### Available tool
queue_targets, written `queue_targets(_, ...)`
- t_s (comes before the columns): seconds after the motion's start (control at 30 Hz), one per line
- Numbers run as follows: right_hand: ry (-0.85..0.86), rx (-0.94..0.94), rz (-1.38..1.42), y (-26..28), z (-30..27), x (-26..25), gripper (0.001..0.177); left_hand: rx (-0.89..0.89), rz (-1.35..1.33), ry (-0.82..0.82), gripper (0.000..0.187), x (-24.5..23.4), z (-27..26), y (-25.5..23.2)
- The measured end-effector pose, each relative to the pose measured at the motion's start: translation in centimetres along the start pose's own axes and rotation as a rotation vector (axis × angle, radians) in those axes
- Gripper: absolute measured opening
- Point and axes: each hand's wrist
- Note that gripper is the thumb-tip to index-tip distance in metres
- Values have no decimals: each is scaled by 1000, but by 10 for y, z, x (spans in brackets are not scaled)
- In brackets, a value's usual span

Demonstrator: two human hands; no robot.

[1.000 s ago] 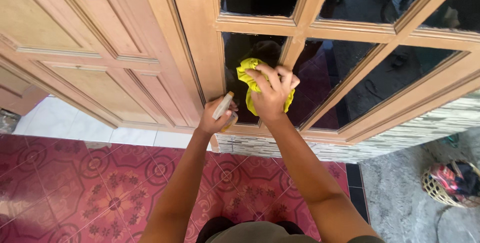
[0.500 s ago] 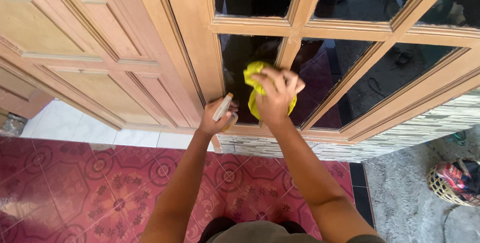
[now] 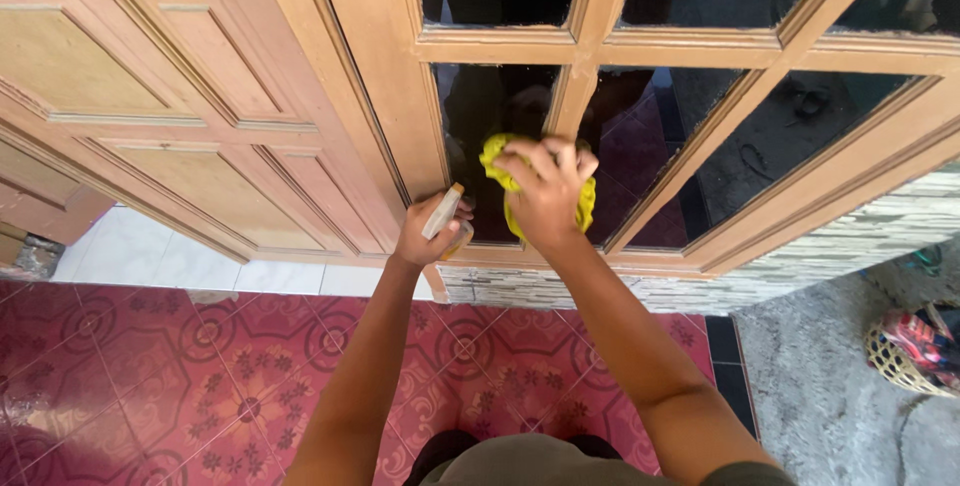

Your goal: The person sprays cleaning liquid onto a glass pane of a wooden door and wipes it with a cloth.

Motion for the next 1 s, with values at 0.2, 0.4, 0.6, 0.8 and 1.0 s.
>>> queue_targets(0.2, -153, -89, -55, 5, 35, 17, 29, -1, 42, -26, 38, 4, 0, -1)
queue_targets(0.4, 17, -206, -30, 7, -5, 38, 28, 9, 65, -23, 37, 4, 1, -8)
queue_targets(0.6, 52, -194, -22, 0, -29, 40, 31, 3, 72, -10, 37, 3, 1, -6)
queue_targets(0.8, 26, -214, 70, -4, -34, 37, 33, 24, 8, -102, 42, 15, -5, 9)
queue_targets(1.0, -148, 117, 423, 7, -73, 28, 41, 18, -132, -280, 60, 50, -23, -4)
Point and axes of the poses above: each hand's wrist, its own z-axis towards the middle knuckle, its own x-axis out of the palm, y = z × x, and after that the axes turned 8 degrees about y, right-handed
